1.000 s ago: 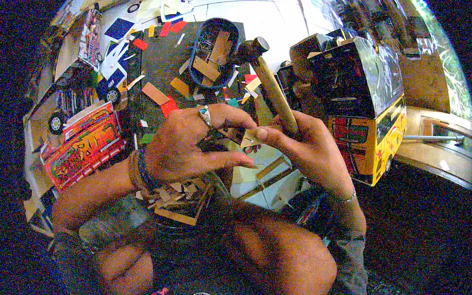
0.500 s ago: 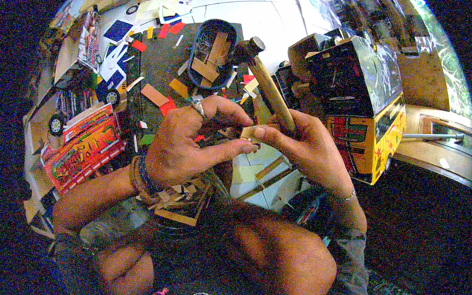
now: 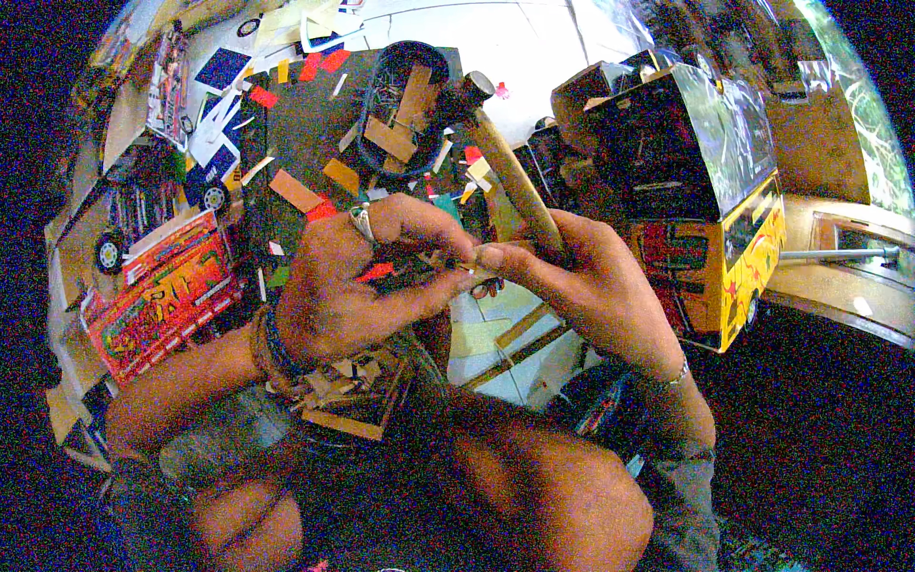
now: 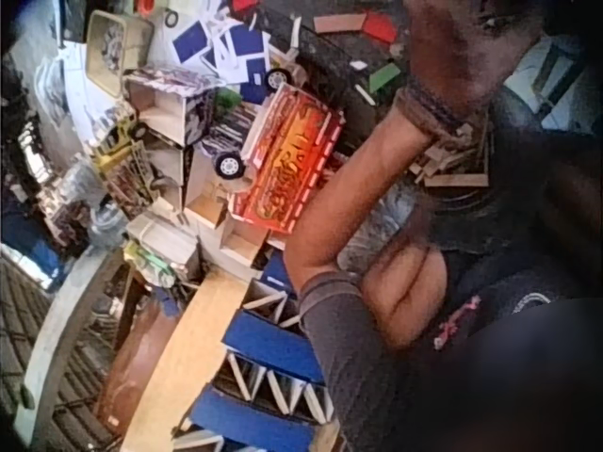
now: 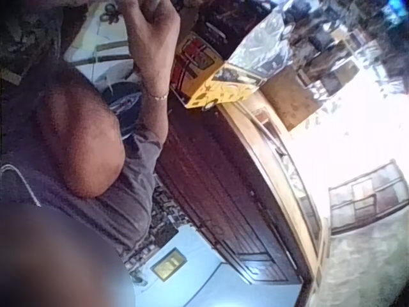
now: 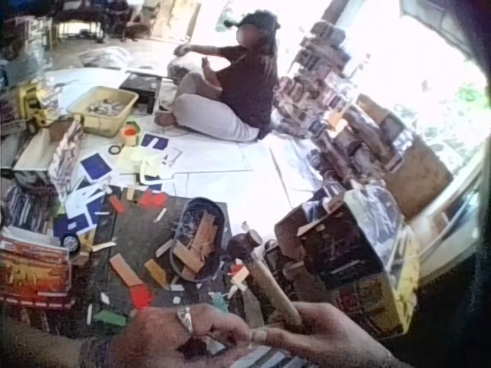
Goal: The person assembles small wooden pieces by hammering nails into them and applying glue. They repeatedly select pieces from a container, hammer nails, and apply glue to join the parts.
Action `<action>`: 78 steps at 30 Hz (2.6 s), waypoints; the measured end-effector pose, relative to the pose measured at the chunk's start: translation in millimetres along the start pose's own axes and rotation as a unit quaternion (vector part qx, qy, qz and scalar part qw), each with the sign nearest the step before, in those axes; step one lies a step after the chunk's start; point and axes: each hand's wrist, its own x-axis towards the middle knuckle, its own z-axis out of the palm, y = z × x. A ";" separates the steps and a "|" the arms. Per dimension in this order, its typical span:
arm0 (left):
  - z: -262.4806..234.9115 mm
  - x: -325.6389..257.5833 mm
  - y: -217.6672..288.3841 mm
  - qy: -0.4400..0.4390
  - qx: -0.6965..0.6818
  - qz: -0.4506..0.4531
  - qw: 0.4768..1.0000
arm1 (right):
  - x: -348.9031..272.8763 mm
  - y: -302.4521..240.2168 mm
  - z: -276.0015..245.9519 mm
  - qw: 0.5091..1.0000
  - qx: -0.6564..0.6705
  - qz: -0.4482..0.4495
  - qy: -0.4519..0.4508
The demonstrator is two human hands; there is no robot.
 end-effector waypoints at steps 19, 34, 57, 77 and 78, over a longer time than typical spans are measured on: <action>-4.2 7.3 0.0 -0.011 -0.026 -0.070 0.997 | -1.0 10.5 0.4 0.998 -0.010 -0.057 0.038; -4.3 6.0 -5.1 -0.014 0.004 -0.054 0.998 | -79.8 50.5 -13.9 0.873 -0.356 -0.288 0.169; -3.4 4.9 0.8 0.003 -0.036 -0.088 0.995 | -71.6 72.1 -14.3 0.841 -0.400 -0.304 0.202; 0.3 2.0 -3.5 0.029 0.006 -0.028 0.999 | -70.4 71.2 -10.9 0.813 -0.403 -0.363 0.210; -1.2 2.6 -4.2 0.021 0.023 -0.014 0.999 | -71.1 70.4 -8.9 0.823 -0.470 -0.283 0.144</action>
